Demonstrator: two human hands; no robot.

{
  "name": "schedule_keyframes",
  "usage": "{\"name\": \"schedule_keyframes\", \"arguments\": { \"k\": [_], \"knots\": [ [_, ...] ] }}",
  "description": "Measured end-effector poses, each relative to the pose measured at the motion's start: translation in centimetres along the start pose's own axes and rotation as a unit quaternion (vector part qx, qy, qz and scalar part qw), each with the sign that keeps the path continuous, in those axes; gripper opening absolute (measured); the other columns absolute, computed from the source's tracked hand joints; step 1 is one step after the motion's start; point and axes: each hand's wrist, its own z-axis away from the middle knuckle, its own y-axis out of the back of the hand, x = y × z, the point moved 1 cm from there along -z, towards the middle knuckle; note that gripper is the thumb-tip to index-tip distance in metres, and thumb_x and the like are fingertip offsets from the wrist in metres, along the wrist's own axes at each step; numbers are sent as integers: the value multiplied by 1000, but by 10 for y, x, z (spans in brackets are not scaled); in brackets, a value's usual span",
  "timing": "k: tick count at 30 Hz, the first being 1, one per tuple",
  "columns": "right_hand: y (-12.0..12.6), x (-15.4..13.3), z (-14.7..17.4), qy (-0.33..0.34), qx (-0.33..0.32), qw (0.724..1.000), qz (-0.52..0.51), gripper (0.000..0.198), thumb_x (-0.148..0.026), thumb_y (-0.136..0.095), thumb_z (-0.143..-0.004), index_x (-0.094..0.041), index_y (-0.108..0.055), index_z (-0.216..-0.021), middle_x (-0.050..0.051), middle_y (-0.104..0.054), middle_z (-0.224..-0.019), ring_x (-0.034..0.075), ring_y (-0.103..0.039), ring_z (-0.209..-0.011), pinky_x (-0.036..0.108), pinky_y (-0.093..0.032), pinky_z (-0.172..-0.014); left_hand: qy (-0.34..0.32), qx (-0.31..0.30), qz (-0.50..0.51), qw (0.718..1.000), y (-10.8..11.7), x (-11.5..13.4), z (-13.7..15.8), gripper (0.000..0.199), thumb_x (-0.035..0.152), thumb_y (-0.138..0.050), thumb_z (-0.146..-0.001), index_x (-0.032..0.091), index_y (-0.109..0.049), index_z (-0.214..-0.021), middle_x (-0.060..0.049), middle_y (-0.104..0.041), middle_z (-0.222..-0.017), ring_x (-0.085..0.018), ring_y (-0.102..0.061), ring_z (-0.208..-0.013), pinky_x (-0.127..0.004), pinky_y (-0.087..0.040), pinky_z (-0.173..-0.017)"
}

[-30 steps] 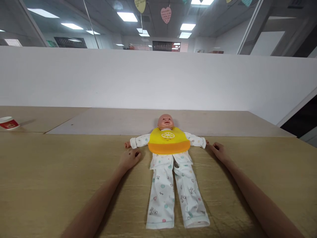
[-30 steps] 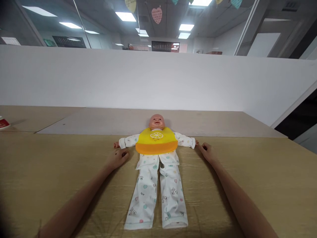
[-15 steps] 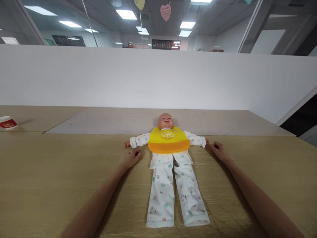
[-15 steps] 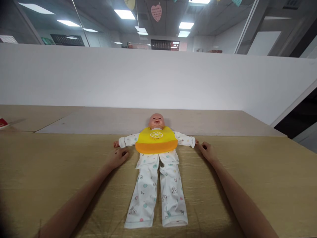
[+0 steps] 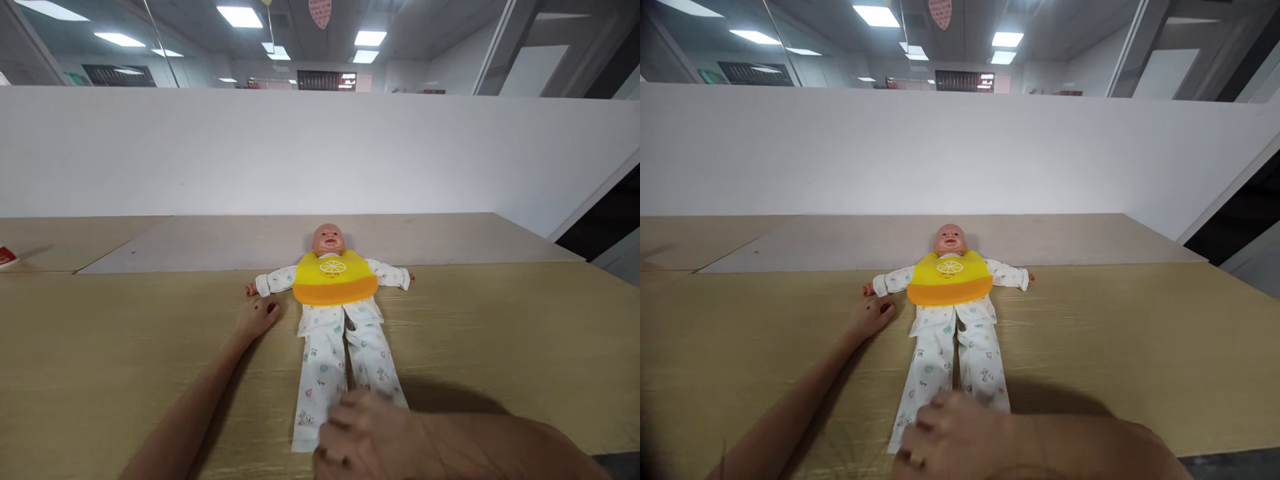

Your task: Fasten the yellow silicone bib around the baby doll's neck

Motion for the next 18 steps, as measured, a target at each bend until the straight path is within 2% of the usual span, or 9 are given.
{"name": "schedule_keyframes", "arguments": {
  "k": [1,3,4,7,9,14,18],
  "knots": [
    [-14,-13,-3,39,4,998,55,18,-21,-68,-66,-23,-53,-57,-7,-56,-59,9,-38,-48,24,-25,-40,2,1,-1,1000,0,0,0,30,37,-40,-85,20,-63,-75,-7,-70,-80,-22,-63,-78,-28,-38,-65],
    [-31,-26,-5,34,12,992,121,9,-22,-65,-66,-26,-60,-60,-6,-53,-56,10,-37,-47,25,-23,-40,8,0,-8,1000,0,1,0,31,37,-39,-85,20,-63,-75,-7,-70,-81,-23,-63,-79,-28,-37,-63],
    [-35,-27,-5,21,7,989,146,5,-23,-63,-67,-26,-63,-63,-4,-52,-54,11,-38,-47,26,-24,-40,9,-2,-12,1000,0,1,1,31,37,-39,-85,20,-63,-76,-7,-70,-81,-23,-63,-78,-28,-37,-63],
    [-33,-24,-5,-7,-20,982,188,11,-25,-57,-69,-23,-68,-69,0,-50,-52,14,-42,-49,29,-31,-45,6,-3,-15,1000,-1,0,1,32,37,-38,-86,20,-64,-77,-7,-70,-80,-22,-63,-78,-28,-37,-62],
    [-29,-22,-5,-13,-23,981,194,11,-24,-57,-68,-21,-67,-65,1,-50,-52,15,-42,-48,31,-31,-46,5,-3,-10,1000,-1,0,1,32,37,-39,-86,20,-64,-77,-8,-71,-81,-23,-64,-79,-28,-37,-62],
    [-28,-23,0,40,-3,988,146,16,-20,-58,-74,-28,-66,-63,-4,-50,-53,12,-37,-49,27,-26,-44,8,-4,-10,1000,2,2,2,32,36,-38,-86,20,-65,-79,-9,-71,-84,-23,-64,-79,-28,-37,-63],
    [-25,-24,2,82,-63,982,159,19,-22,-60,-81,-32,-71,-68,-7,-59,-61,10,-43,-54,25,-27,-44,10,-10,-14,1000,2,2,2,32,36,-38,-86,20,-64,-78,-7,-70,-81,-22,-63,-77,-27,-35,-62]
  ]
}}
